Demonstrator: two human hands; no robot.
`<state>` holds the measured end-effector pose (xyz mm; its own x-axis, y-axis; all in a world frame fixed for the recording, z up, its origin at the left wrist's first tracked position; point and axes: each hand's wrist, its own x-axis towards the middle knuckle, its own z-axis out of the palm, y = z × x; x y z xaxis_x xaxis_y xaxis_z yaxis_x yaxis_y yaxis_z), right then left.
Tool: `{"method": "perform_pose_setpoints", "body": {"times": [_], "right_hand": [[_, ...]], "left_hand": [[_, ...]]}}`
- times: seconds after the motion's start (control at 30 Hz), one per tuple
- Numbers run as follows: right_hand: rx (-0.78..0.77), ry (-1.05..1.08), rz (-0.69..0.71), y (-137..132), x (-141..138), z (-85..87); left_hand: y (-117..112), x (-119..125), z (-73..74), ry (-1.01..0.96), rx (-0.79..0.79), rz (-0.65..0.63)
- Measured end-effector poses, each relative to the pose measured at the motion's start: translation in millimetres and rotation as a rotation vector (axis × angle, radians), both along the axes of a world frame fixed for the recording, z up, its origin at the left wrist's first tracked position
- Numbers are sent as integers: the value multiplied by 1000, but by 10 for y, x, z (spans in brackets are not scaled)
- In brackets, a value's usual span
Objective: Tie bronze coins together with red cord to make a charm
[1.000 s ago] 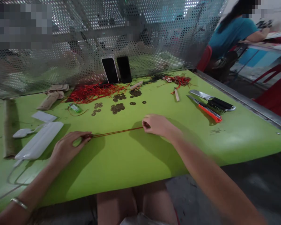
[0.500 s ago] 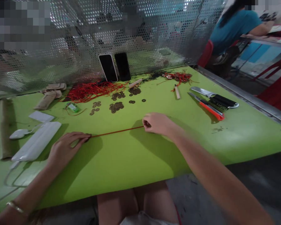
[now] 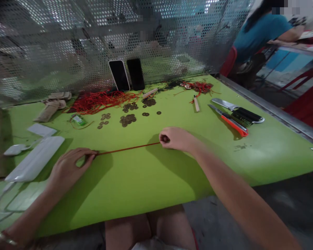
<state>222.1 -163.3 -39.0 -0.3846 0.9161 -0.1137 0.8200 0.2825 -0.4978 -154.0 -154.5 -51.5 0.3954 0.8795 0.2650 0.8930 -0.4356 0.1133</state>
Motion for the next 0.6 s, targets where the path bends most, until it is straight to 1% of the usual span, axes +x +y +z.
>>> {"method": "perform_pose_setpoints", "body": {"times": [0.17, 0.23, 0.3, 0.37, 0.4, 0.43, 0.5, 0.6], "right_hand": [[7, 4, 1, 9, 20, -11], [10, 11, -3, 16, 27, -27], [26, 15, 3, 25, 33, -45], [42, 17, 15, 34, 37, -61], [47, 15, 20, 38, 39, -68], [53, 11, 24, 42, 40, -75], [66, 3, 23, 49, 41, -86], [73, -18, 15, 61, 43, -99]], "left_hand": [[0, -16, 8, 47, 20, -14], [-10, 19, 30, 82, 72, -17], [-43, 114, 71, 112, 153, -36], [-94, 287, 123, 106, 214, -99], [-119, 403, 147, 105, 204, -167], [-139, 539, 167, 95, 180, -243], [-150, 853, 178, 60, 106, -342], [-77, 1348, 117, -2, -24, -446]]}}
